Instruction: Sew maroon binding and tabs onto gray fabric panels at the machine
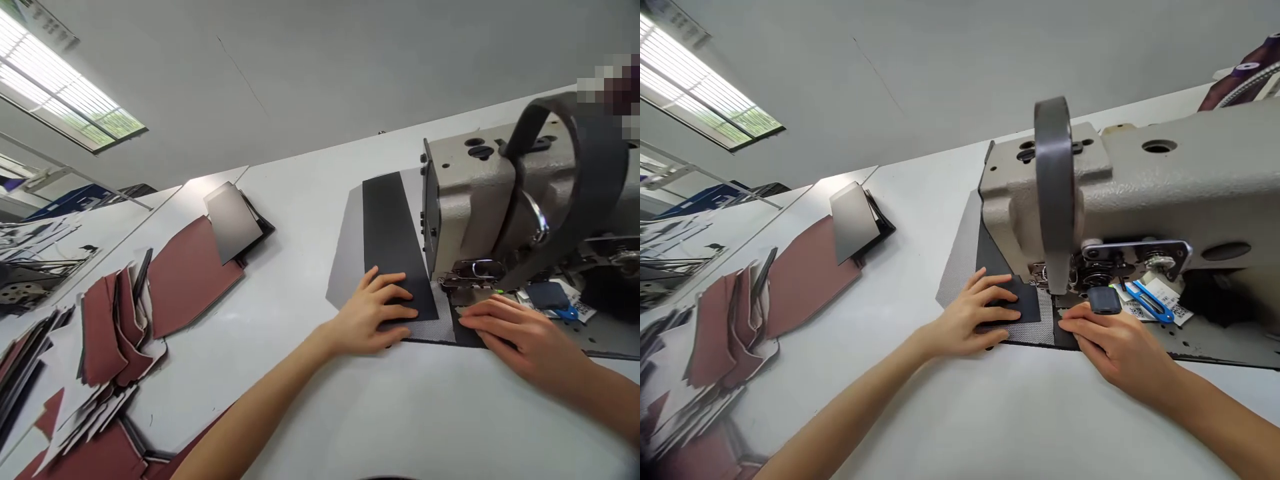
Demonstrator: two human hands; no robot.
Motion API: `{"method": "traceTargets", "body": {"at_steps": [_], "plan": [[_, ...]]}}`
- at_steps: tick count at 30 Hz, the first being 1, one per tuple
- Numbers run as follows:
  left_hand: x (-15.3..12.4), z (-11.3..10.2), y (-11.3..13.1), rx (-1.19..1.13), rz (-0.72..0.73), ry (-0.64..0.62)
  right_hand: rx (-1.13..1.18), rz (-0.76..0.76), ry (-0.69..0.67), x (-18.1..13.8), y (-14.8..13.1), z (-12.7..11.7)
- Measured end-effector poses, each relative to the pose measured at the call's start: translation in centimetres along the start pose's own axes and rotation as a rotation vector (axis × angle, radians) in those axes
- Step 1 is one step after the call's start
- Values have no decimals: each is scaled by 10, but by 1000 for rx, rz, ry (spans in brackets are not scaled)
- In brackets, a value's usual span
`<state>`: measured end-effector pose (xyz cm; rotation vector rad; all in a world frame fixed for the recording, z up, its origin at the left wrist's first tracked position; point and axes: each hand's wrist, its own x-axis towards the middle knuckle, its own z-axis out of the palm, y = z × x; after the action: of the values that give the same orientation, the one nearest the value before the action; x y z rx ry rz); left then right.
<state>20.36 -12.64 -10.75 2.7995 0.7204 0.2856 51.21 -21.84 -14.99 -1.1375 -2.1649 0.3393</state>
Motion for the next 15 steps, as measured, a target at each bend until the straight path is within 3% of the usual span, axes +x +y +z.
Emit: {"method": "traceTargets", "body": {"at_steps": [2, 5, 7, 10, 15], "plan": [[3, -5, -17, -70, -90, -1, -9, 7, 1, -1, -2, 1], [9, -3, -39, -17, -371, 53, -39, 22, 15, -2, -6, 5], [11, 1, -49, -4, -474, -4, -80, 33, 8, 0, -9, 6], [11, 2, -55, -74, -472, -88, -165, 13, -24, 2, -11, 7], [5, -6, -55, -207, -421, -86, -314, -121, -37, -1, -2, 11]]}}
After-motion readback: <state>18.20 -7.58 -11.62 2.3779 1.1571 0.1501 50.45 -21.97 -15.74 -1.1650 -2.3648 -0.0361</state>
